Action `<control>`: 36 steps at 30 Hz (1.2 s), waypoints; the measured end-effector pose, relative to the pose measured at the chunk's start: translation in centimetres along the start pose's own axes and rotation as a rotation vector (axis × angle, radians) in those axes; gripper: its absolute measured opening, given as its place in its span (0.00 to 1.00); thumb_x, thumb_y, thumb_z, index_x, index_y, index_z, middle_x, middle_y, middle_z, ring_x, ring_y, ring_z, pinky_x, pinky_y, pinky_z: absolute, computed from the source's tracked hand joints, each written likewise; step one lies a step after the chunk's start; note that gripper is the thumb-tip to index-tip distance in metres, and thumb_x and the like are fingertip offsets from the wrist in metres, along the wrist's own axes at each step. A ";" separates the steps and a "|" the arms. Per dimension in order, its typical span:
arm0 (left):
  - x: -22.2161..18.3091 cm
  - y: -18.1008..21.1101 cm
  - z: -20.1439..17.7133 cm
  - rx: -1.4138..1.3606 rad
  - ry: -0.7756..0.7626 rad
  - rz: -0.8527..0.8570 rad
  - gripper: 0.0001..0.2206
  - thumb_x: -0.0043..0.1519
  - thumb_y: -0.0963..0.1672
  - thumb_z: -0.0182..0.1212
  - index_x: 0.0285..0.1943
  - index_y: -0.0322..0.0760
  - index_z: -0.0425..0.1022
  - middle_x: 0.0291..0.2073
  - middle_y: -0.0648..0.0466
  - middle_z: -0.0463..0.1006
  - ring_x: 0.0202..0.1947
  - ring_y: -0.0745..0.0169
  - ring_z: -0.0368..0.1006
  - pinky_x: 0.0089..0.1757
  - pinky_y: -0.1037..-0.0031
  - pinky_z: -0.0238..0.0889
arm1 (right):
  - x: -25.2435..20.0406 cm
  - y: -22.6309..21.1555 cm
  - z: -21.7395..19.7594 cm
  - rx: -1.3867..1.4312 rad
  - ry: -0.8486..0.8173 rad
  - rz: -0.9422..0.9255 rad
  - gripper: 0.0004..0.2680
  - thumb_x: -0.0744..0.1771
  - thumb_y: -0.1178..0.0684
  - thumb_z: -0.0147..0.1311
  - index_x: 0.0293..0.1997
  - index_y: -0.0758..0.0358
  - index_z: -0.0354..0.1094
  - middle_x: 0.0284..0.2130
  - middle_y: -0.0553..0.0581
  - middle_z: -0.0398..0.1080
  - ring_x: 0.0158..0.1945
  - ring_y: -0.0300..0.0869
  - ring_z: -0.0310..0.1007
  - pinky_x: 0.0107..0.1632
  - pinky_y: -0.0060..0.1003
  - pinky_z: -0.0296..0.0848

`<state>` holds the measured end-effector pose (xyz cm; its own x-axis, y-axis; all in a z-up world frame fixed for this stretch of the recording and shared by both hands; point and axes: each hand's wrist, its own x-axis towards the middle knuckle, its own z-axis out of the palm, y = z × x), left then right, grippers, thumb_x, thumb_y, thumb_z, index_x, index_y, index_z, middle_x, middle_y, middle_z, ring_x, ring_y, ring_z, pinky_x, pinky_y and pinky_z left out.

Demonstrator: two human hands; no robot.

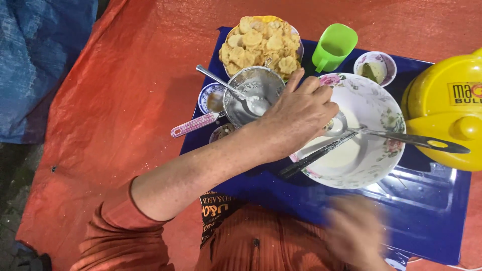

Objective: Cracking quail eggs and stirring a liquid mixture on a small table

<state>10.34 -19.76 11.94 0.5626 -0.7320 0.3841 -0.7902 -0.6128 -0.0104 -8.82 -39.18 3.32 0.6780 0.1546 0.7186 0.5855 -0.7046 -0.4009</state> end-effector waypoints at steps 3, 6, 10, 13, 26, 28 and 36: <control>-0.2 0.3 0.4 0.010 0.020 -0.014 0.08 0.55 0.47 0.71 0.37 0.46 0.78 0.39 0.52 0.76 0.47 0.46 0.68 0.59 0.43 0.56 | 2.6 -4.5 6.8 0.097 -0.256 -0.195 0.10 0.68 0.54 0.59 0.55 0.58 0.71 0.47 0.58 0.74 0.44 0.47 0.75 0.46 0.41 0.74; -0.4 0.6 0.7 0.050 0.086 -0.021 0.05 0.53 0.45 0.69 0.34 0.48 0.78 0.36 0.54 0.75 0.46 0.46 0.69 0.59 0.43 0.57 | 3.7 -6.6 12.6 0.215 -0.367 -0.274 0.10 0.69 0.58 0.59 0.55 0.68 0.69 0.33 0.56 0.70 0.31 0.47 0.72 0.37 0.41 0.75; -0.8 0.4 0.8 0.042 0.088 -0.028 0.05 0.53 0.46 0.70 0.34 0.48 0.78 0.37 0.54 0.75 0.47 0.47 0.69 0.59 0.42 0.57 | 3.0 -7.8 17.9 0.045 -0.438 -0.353 0.08 0.61 0.64 0.50 0.40 0.61 0.66 0.26 0.54 0.65 0.24 0.46 0.67 0.27 0.41 0.66; -1.2 0.0 0.8 0.038 0.096 -0.025 0.09 0.51 0.48 0.72 0.34 0.47 0.78 0.37 0.54 0.75 0.46 0.47 0.68 0.59 0.44 0.57 | 2.7 -8.4 20.7 0.022 -0.412 -0.351 0.06 0.61 0.63 0.51 0.38 0.59 0.67 0.26 0.54 0.65 0.24 0.46 0.67 0.28 0.41 0.66; -2.9 -1.2 2.2 -0.151 0.037 -0.036 0.18 0.51 0.49 0.78 0.41 0.45 0.71 0.39 0.53 0.68 0.53 0.47 0.64 0.61 0.38 0.50 | -3.8 -5.4 26.1 -0.088 -0.306 -0.338 0.01 0.64 0.55 0.55 0.31 0.53 0.70 0.22 0.52 0.65 0.25 0.47 0.69 0.29 0.41 0.67; -2.9 -1.2 2.1 -0.154 0.044 -0.037 0.18 0.51 0.49 0.78 0.41 0.45 0.70 0.39 0.53 0.68 0.53 0.47 0.64 0.61 0.38 0.50 | -5.1 -5.1 26.6 -0.100 -0.294 -0.337 0.02 0.64 0.54 0.56 0.31 0.52 0.70 0.22 0.52 0.65 0.25 0.47 0.70 0.30 0.41 0.67; -2.9 -1.4 1.6 -0.136 0.004 -0.029 0.19 0.51 0.51 0.76 0.44 0.48 0.69 0.39 0.56 0.69 0.51 0.51 0.63 0.61 0.44 0.50 | -1.8 -8.1 24.0 -0.177 -0.215 -0.301 0.04 0.63 0.50 0.59 0.30 0.53 0.68 0.23 0.52 0.63 0.26 0.47 0.67 0.28 0.42 0.65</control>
<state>10.18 -17.29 9.34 0.5851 -0.7130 0.3862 -0.7993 -0.5876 0.1260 -4.16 -17.10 -8.37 0.5763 0.5003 0.6462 0.6992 -0.7111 -0.0730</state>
